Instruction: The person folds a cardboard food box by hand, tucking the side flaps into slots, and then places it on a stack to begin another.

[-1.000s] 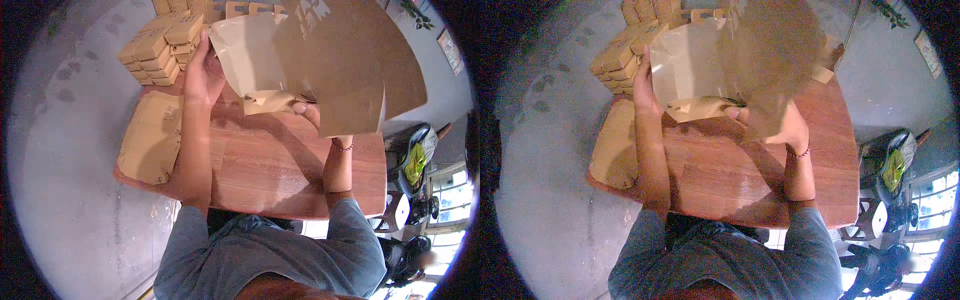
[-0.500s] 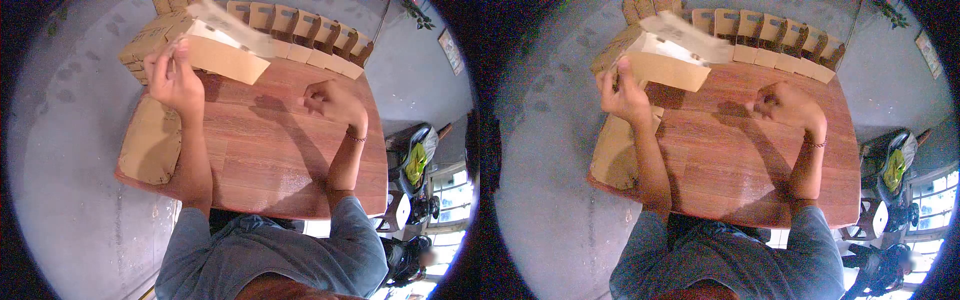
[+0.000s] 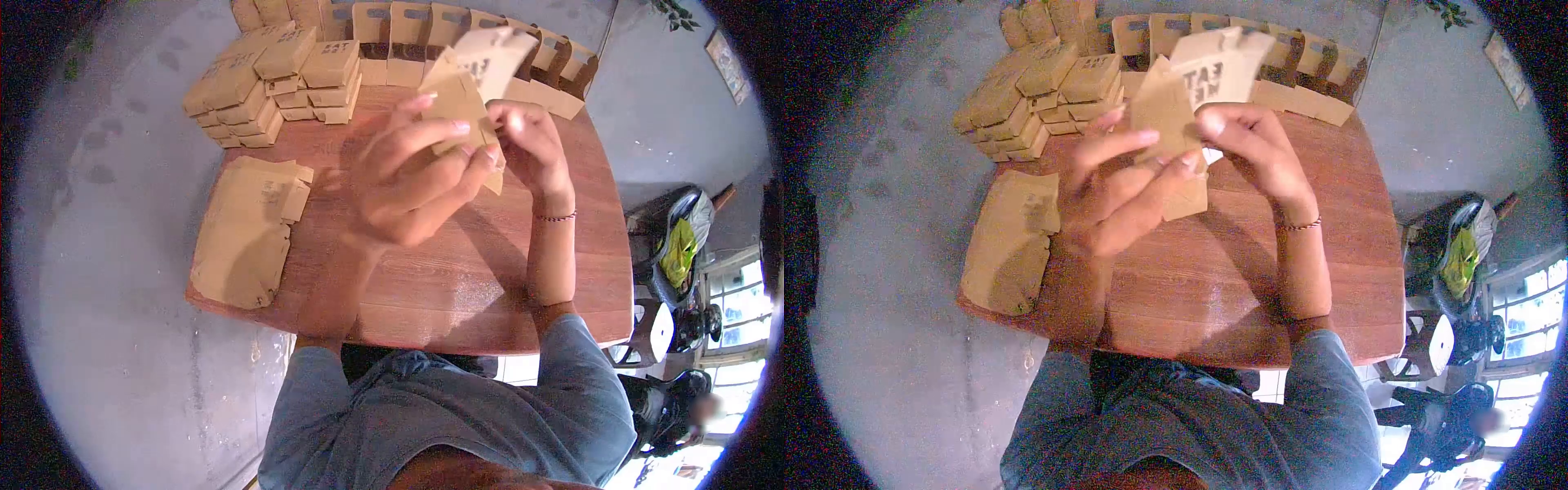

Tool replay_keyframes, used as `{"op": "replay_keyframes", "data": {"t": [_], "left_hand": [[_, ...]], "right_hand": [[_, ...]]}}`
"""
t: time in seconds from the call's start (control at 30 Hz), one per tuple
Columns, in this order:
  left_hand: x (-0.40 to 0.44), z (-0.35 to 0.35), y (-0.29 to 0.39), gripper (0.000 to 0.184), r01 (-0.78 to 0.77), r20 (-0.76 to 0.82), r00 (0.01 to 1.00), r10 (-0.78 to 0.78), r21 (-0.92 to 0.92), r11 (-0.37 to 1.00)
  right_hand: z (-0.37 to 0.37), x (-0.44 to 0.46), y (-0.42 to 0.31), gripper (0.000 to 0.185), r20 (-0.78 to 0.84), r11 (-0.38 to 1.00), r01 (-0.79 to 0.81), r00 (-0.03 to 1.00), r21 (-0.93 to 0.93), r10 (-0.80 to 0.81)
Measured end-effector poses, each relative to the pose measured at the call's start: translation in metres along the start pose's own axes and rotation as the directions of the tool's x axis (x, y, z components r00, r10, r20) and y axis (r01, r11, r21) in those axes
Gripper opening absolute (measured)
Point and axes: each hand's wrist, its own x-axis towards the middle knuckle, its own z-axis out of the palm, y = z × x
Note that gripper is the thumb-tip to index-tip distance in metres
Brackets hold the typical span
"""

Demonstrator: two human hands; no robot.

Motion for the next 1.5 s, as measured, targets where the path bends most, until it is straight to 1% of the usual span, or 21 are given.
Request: {"op": "replay_keyframes", "data": {"t": [0.07,0.1,0.13,0.2,0.23,0.3,0.33,0.4,0.53,0.6,0.73,0.8,0.9,0.93,1.03,1.1,1.23,1.3,1.33,1.43,1.5], "left_hand": [[-0.004,0.005,0.002,0.022,0.014,0.050,0.999,-0.010,-0.085,0.996],[-0.005,0.007,0.002,0.023,0.007,0.053,0.999,-0.004,-0.070,0.997],[-0.005,0.008,0.001,0.023,0.006,0.055,0.999,-0.002,-0.074,0.997],[-0.004,0.009,-0.003,0.025,0.013,0.082,0.997,-0.007,-0.062,0.998],[-0.002,0.009,-0.003,0.025,0.010,0.083,0.997,-0.005,-0.064,0.998],[0.001,0.007,-0.001,0.026,0.034,0.097,0.995,-0.025,-0.089,0.995],[0.002,0.007,0.000,0.026,0.033,0.097,0.995,-0.024,-0.091,0.995],[0.003,0.006,0.001,0.022,0.076,0.105,0.992,-0.064,-0.115,0.990],[-0.004,0.012,-0.001,0.018,0.110,0.054,0.993,-0.101,-0.201,0.973],[-0.002,0.009,-0.001,0.018,0.191,0.027,0.981,-0.191,-0.265,0.945],[0.005,0.002,-0.002,0.017,0.244,0.056,0.970,-0.238,-0.267,0.932],[0.006,0.000,-0.003,0.016,0.282,0.071,0.959,-0.273,-0.311,0.908],[0.006,-0.002,-0.006,0.016,0.329,0.087,0.943,-0.320,-0.370,0.869],[0.005,-0.001,-0.005,0.016,0.329,0.086,0.943,-0.320,-0.369,0.869],[0.003,0.005,-0.004,0.016,0.380,0.038,0.911,-0.412,-0.468,0.798],[0.003,0.005,-0.002,0.016,0.411,0.036,0.890,-0.455,-0.499,0.763],[0.000,0.007,-0.001,0.017,0.410,0.017,0.883,-0.469,-0.514,0.753],[0.000,0.006,0.001,0.018,0.406,0.006,0.885,-0.465,-0.498,0.766],[0.000,0.005,0.001,0.018,0.405,0.007,0.886,-0.464,-0.499,0.766],[0.000,0.006,0.002,0.019,0.387,-0.008,0.893,-0.450,-0.495,0.778],[0.001,0.006,0.003,0.018,0.396,-0.020,0.886,-0.464,-0.490,0.776]], "right_hand": [[0.005,-0.001,-0.003,0.025,-0.026,0.993,-0.047,0.999,-0.109,0.044],[0.012,0.000,-0.008,0.020,-0.056,0.995,-0.044,0.998,-0.084,0.039],[0.015,-0.001,-0.008,0.020,-0.059,0.996,-0.043,0.998,-0.083,0.038],[0.019,-0.002,-0.008,0.015,-0.166,0.977,0.068,0.981,-0.204,-0.103],[0.020,-0.004,-0.010,0.015,-0.168,0.976,0.070,0.980,-0.204,-0.105],[0.023,-0.007,-0.015,0.011,-0.223,0.944,0.067,0.964,-0.322,-0.145],[0.023,-0.008,-0.015,0.011,-0.225,0.944,0.068,0.963,-0.322,-0.146],[0.026,-0.009,-0.015,0.012,-0.180,0.834,0.139,0.945,-0.533,-0.273],[0.029,-0.015,-0.014,0.016,-0.168,0.845,0.151,0.948,-0.513,-0.271],[0.026,-0.016,-0.010,0.012,-0.018,0.685,0.331,0.893,-0.649,-0.449],[0.031,-0.020,-0.013,0.009,-0.026,0.733,0.290,0.922,-0.615,-0.386],[0.028,-0.017,-0.011,0.010,0.152,0.569,0.443,0.861,-0.693,-0.486],[0.032,-0.020,-0.007,0.011,0.091,0.603,0.409,0.869,-0.685,-0.485],[0.033,-0.021,-0.007,0.011,0.092,0.603,0.409,0.869,-0.685,-0.485],[0.032,-0.021,-0.008,0.010,0.099,0.576,0.384,0.880,-0.721,-0.464],[0.033,-0.022,-0.009,0.011,0.127,0.514,0.409,0.859,-0.754,-0.496],[0.035,-0.024,-0.008,0.012,0.115,0.558,0.441,0.845,-0.703,-0.523],[0.035,-0.028,-0.012,0.010,0.122,0.438,0.345,0.878,-0.830,-0.462],[0.036,-0.028,-0.012,0.010,0.120,0.437,0.344,0.878,-0.831,-0.463],[0.037,-0.027,-0.009,0.009,0.129,0.464,0.404,0.845,-0.788,-0.518],[0.035,-0.027,-0.007,0.009,0.196,0.383,0.455,0.811,-0.804,-0.551]]}}
